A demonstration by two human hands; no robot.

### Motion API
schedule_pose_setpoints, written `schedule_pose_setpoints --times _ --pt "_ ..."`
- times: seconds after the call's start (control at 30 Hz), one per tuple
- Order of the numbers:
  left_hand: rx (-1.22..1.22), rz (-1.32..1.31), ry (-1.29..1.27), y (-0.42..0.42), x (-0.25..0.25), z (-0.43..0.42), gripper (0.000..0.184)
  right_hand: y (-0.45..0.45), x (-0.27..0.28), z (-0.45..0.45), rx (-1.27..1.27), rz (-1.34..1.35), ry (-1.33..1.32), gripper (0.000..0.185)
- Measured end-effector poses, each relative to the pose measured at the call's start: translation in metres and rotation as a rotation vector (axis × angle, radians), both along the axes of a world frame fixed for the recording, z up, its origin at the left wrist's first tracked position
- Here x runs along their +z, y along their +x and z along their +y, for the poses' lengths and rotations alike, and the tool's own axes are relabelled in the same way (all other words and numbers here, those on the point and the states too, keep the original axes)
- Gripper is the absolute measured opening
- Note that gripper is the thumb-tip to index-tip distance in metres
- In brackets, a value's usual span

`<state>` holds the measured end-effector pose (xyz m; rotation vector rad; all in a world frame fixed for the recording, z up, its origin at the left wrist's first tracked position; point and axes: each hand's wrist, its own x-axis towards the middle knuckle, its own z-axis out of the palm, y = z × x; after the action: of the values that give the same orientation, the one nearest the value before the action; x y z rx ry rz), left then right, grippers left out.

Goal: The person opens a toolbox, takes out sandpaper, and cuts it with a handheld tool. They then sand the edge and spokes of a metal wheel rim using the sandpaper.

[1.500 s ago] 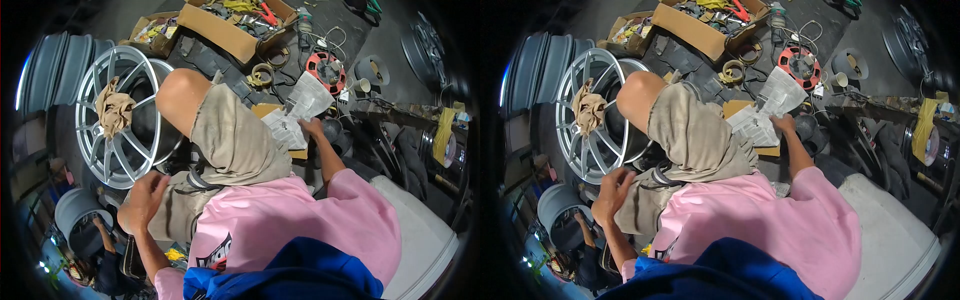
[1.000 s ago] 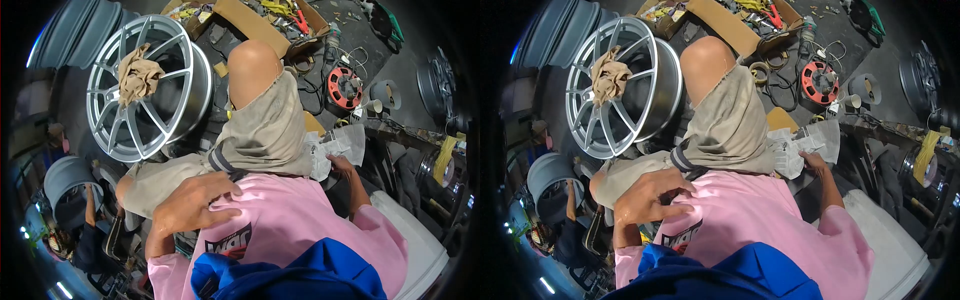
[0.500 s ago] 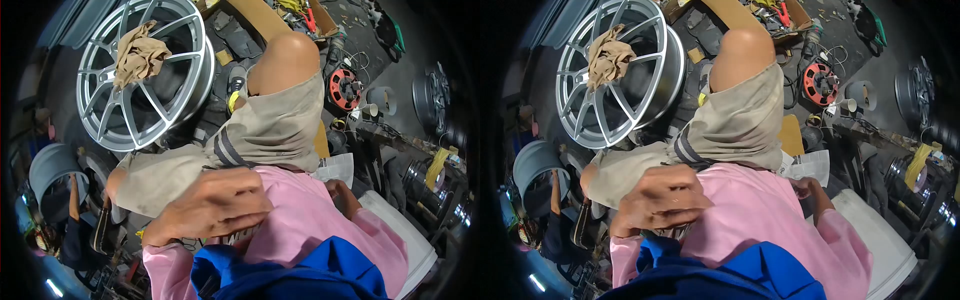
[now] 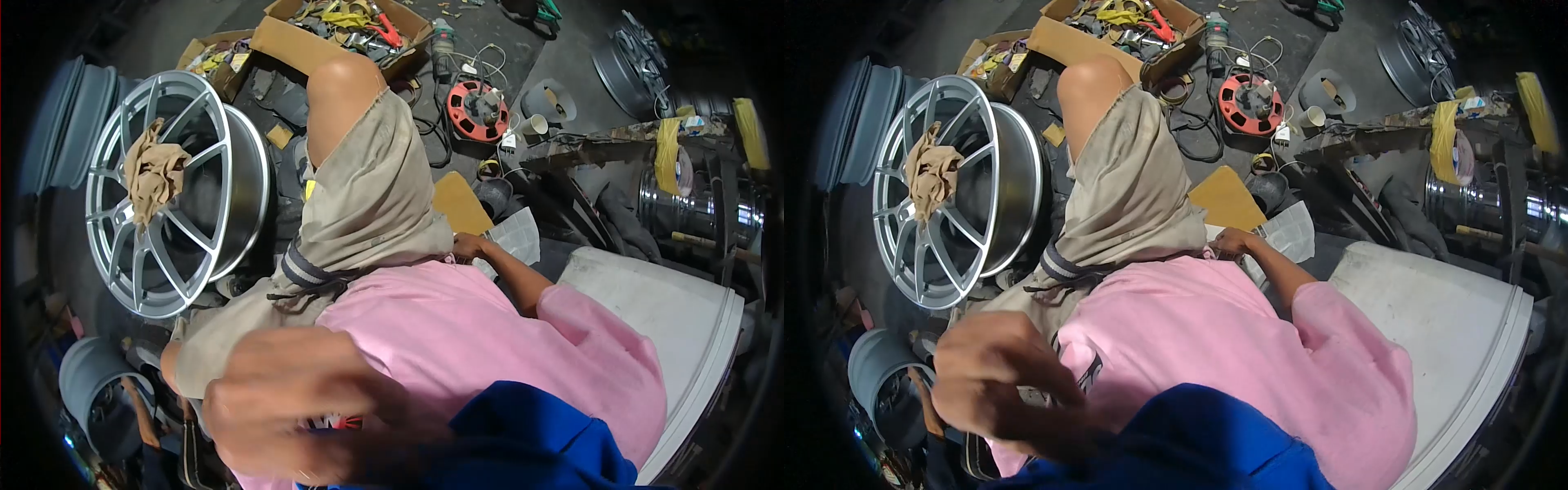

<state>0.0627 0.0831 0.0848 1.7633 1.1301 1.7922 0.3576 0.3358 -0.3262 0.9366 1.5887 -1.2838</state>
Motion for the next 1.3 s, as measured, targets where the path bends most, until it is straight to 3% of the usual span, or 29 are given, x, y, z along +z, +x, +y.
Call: schedule_pose_setpoints --times 0.07,0.23,0.33,0.43,0.57,0.63,0.77,0.83,0.9,1.07,1.3 --pt "-0.113 0.128 -0.044 0.004 0.023 0.007 0.020 0.013 -0.021 0.003 0.298 0.099 0.148 0.048" --pt "-0.233 0.200 0.002 0.016 0.031 0.010 0.016 0.034 -0.049 0.009 0.303 0.116 0.189 0.047" --pt "-0.095 0.181 0.126 0.032 0.021 0.021 0.016 0.042 -0.077 0.019 0.354 0.255 0.270 0.045" --pt "-0.301 0.151 0.014 0.033 0.019 0.031 0.009 0.019 -0.073 0.019 0.382 0.327 0.354 0.051" --pt "-0.314 -0.076 -0.048 0.041 0.026 0.045 0.031 -0.005 -0.042 0.016 0.222 0.307 0.306 0.045" --pt "-0.687 -0.138 -0.550 0.034 0.051 0.043 0.031 -0.011 -0.046 0.017 0.217 0.362 0.344 0.043" --pt "-0.615 -0.264 -0.434 0.036 0.032 0.035 0.025 -0.028 -0.027 0.014 0.223 0.471 0.456 0.037" --pt "-0.458 -0.350 -0.224 0.031 0.030 0.040 0.018 -0.011 -0.106 0.032 0.352 0.602 0.499 0.034" --pt "-0.294 -0.410 -0.063 0.022 0.026 0.043 0.014 -0.026 -0.090 0.035 0.427 0.468 0.366 0.036" --pt "-0.090 -0.535 0.054 0.007 0.013 0.030 0.014 -0.038 -0.059 0.042 0.449 0.320 0.321 0.036" --pt "-0.057 -0.660 0.118 -0.018 -0.012 0.020 0.015 -0.050 -0.029 0.061 0.368 0.235 0.355 0.037"
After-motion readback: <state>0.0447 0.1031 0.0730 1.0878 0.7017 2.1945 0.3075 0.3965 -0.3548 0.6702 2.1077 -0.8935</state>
